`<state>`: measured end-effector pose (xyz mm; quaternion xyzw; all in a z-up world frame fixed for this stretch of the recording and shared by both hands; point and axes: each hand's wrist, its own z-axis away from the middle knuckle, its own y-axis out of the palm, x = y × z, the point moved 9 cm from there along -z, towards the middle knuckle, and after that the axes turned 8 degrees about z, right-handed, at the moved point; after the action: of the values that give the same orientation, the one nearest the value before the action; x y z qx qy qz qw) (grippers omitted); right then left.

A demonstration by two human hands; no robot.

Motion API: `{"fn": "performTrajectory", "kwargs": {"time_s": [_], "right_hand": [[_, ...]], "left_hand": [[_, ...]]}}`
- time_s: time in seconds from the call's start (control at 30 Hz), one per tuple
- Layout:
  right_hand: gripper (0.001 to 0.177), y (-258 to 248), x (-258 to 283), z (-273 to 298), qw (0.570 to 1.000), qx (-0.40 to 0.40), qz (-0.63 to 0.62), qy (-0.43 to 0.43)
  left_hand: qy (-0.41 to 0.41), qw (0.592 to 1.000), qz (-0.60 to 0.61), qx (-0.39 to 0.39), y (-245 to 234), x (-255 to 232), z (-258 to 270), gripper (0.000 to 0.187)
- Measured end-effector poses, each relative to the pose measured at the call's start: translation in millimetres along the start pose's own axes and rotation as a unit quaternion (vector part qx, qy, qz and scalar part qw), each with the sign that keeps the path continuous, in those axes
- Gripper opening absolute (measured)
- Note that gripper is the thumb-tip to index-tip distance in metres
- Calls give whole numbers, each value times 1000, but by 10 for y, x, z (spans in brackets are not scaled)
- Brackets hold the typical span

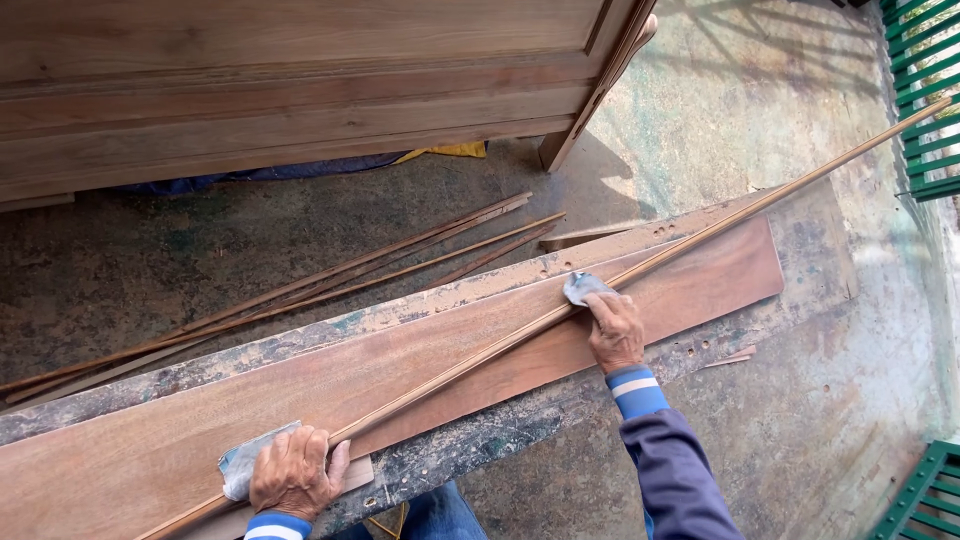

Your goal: Sanding a thin wooden trim strip using a sandpaper block in a workshop.

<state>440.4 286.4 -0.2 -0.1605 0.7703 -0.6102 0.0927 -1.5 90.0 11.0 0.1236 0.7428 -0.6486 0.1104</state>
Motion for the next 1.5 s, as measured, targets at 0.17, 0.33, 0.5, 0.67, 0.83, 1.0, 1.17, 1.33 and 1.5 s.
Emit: {"fn": "performTrajectory", "kwargs": {"time_s": [0.17,0.33,0.5,0.67,0.83,1.0,1.17,1.33,1.5], "right_hand": [[27,-233,508,-35,1000,-18,-8,15],[25,-37,79,22,997,-30,14,-76],[19,-38,532,34,995,-53,-4,-82],[25,-286,333,-176,995,-35,55,-78],[22,206,350,68,999,43,15,12],[21,-22,-10,-65,997,-23,72,3],[16,246,483,124,999,-8,41,-31],[19,-95,-252,-78,997,-53,45,18],[17,-371,642,-39,982,-155,-78,74]], "left_hand": [[-5,1000,3,9,-1,-9,-24,32],[0,1000,1,-13,-59,-48,-8,31],[3,1000,5,6,3,6,7,33],[2,1000,7,-2,-43,-21,-29,32],[-7,1000,-5,13,4,-8,1,32],[-4,1000,7,4,-35,-15,-16,32],[-1,1000,9,-9,-32,-34,-24,32],[-13,1000,11,7,-2,-7,-13,32],[-1,1000,14,0,-17,1,-8,33]]}}
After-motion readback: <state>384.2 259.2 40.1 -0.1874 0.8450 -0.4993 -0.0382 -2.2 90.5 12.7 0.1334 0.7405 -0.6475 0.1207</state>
